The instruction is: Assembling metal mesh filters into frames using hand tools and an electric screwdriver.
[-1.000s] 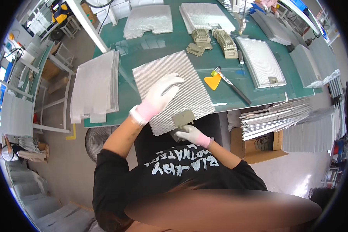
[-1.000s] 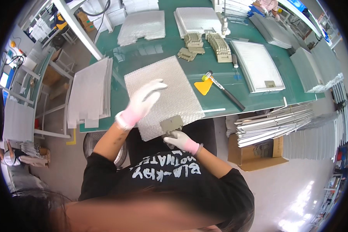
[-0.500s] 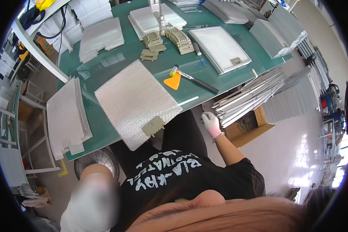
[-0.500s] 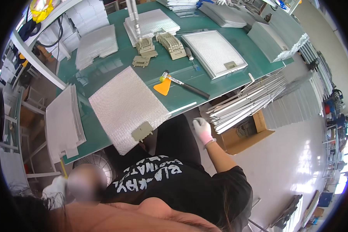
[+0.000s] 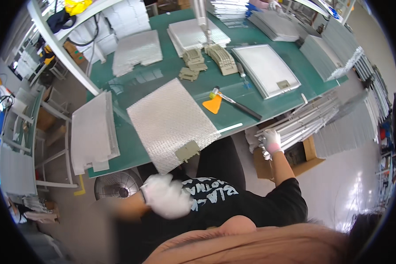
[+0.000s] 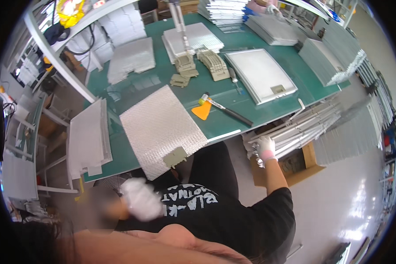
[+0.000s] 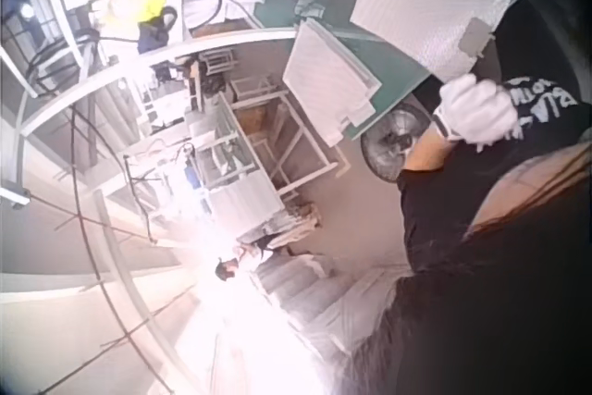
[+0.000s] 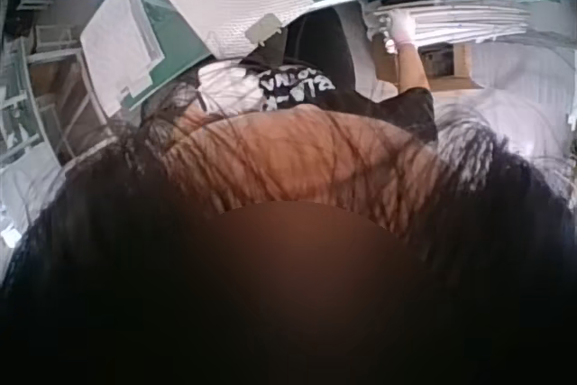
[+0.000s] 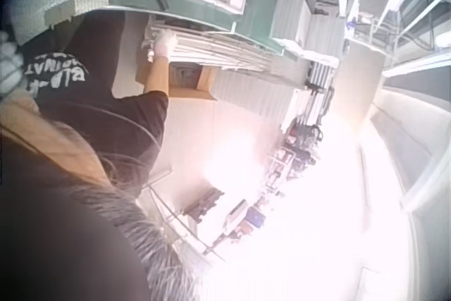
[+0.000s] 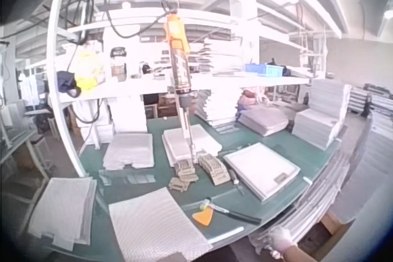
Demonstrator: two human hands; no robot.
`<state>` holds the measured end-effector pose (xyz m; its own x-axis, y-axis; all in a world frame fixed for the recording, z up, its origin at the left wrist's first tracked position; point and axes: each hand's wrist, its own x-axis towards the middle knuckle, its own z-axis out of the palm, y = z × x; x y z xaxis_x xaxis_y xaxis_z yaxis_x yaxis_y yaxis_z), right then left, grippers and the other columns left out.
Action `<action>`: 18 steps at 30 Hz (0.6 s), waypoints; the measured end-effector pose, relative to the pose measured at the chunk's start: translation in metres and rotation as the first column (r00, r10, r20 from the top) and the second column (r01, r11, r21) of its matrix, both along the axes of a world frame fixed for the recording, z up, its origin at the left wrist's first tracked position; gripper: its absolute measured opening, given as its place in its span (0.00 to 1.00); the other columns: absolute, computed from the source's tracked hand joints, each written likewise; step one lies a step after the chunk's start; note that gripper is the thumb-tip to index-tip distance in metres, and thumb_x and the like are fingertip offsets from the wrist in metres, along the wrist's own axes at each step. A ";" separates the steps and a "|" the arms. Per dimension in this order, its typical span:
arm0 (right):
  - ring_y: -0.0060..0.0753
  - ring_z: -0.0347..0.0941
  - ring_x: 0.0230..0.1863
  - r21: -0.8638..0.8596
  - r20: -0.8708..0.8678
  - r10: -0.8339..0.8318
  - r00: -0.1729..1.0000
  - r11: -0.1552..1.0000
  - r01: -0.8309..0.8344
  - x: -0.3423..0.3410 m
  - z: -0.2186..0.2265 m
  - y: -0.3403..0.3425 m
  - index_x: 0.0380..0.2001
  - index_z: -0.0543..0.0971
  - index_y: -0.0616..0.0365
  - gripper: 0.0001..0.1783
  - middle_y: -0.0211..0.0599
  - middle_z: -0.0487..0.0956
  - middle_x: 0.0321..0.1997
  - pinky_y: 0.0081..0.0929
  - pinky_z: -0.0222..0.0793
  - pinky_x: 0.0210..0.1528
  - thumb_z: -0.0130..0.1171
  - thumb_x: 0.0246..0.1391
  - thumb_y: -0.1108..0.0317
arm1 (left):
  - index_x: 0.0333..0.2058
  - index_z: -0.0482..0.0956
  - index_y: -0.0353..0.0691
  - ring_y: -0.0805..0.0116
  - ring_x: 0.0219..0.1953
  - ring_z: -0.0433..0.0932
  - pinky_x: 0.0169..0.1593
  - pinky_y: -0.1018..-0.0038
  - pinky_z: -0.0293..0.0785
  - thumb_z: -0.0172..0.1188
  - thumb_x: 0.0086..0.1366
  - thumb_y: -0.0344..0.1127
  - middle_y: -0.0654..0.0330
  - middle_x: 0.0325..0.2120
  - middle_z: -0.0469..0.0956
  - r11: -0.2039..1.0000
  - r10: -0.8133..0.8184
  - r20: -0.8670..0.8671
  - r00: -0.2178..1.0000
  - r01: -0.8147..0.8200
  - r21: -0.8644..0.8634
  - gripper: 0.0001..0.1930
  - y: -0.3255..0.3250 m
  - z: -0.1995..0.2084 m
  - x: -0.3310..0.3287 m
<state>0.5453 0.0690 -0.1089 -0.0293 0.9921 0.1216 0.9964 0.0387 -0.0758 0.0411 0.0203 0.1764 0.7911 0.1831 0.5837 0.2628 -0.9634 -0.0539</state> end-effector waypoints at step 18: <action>0.43 0.73 0.27 0.388 -0.303 0.834 0.462 0.550 -0.740 -0.319 0.208 -0.014 0.18 0.75 0.53 0.06 0.36 0.74 0.23 0.40 0.69 0.31 0.62 0.37 0.66 | 0.54 0.70 0.34 0.53 0.58 0.68 0.62 0.59 0.62 0.61 0.59 0.38 0.50 0.51 0.72 0.576 0.135 0.241 0.961 0.121 -0.808 0.25 0.030 -0.159 0.059</action>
